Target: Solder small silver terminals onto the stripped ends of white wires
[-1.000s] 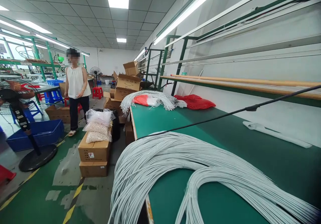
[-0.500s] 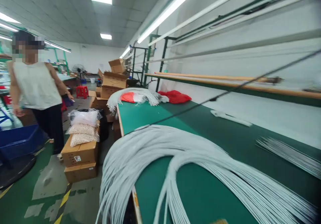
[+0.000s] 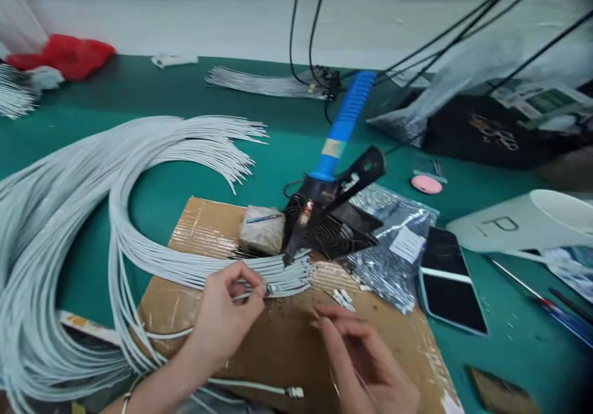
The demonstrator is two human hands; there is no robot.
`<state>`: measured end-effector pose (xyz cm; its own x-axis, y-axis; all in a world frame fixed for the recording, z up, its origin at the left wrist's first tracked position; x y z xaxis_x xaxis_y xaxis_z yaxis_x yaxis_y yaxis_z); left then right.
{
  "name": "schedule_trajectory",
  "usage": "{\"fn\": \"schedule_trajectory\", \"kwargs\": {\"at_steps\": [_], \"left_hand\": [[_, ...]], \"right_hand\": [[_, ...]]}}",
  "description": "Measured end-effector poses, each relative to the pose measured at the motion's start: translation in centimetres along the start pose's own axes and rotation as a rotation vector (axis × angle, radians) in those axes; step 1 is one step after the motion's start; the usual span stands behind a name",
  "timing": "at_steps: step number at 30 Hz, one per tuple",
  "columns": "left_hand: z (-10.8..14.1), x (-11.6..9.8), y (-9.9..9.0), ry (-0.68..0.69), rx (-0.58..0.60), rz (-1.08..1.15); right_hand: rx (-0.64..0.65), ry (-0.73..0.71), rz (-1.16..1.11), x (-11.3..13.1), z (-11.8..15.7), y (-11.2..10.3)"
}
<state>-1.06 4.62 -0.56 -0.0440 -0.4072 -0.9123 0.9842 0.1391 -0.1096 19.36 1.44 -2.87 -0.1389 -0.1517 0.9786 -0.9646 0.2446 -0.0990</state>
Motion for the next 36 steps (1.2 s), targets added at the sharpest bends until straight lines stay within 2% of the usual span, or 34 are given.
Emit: {"fn": "schedule_trajectory", "kwargs": {"at_steps": [2,6,9,18,24,36], "left_hand": [[0.1,-0.5,-0.1,-0.009,-0.025,0.031],[0.4,-0.8,0.2,-0.023,-0.07,0.083],[0.2,-0.9,0.4,-0.016,-0.074,0.074],[-0.3,-1.7,1.1,0.009,-0.033,0.035],[-0.4,-2.3,1.2,0.058,-0.055,0.027],[-0.5,-2.8,1.3,0.067,-0.069,0.032]], "right_hand": [[0.068,0.027,0.005,0.3,-0.2,1.4],[0.044,0.084,-0.01,1.4,-0.6,3.5],[0.053,0.081,-0.046,1.9,-0.8,4.3],[0.032,0.093,-0.069,2.0,-1.1,4.3],[0.045,0.069,-0.071,2.2,-1.3,4.3],[0.04,0.077,-0.084,2.5,-1.8,4.3]]}}
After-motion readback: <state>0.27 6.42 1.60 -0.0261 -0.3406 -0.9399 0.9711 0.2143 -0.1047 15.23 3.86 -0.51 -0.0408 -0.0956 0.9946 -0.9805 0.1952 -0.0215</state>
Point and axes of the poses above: each hand's wrist, its own z-axis away from the middle knuckle, its own y-axis out of the palm, x = y × z, the point moved 4 cm from there along -z, towards the middle knuckle, and after that the axes turned 3 degrees about -y, right-handed, at the moved point
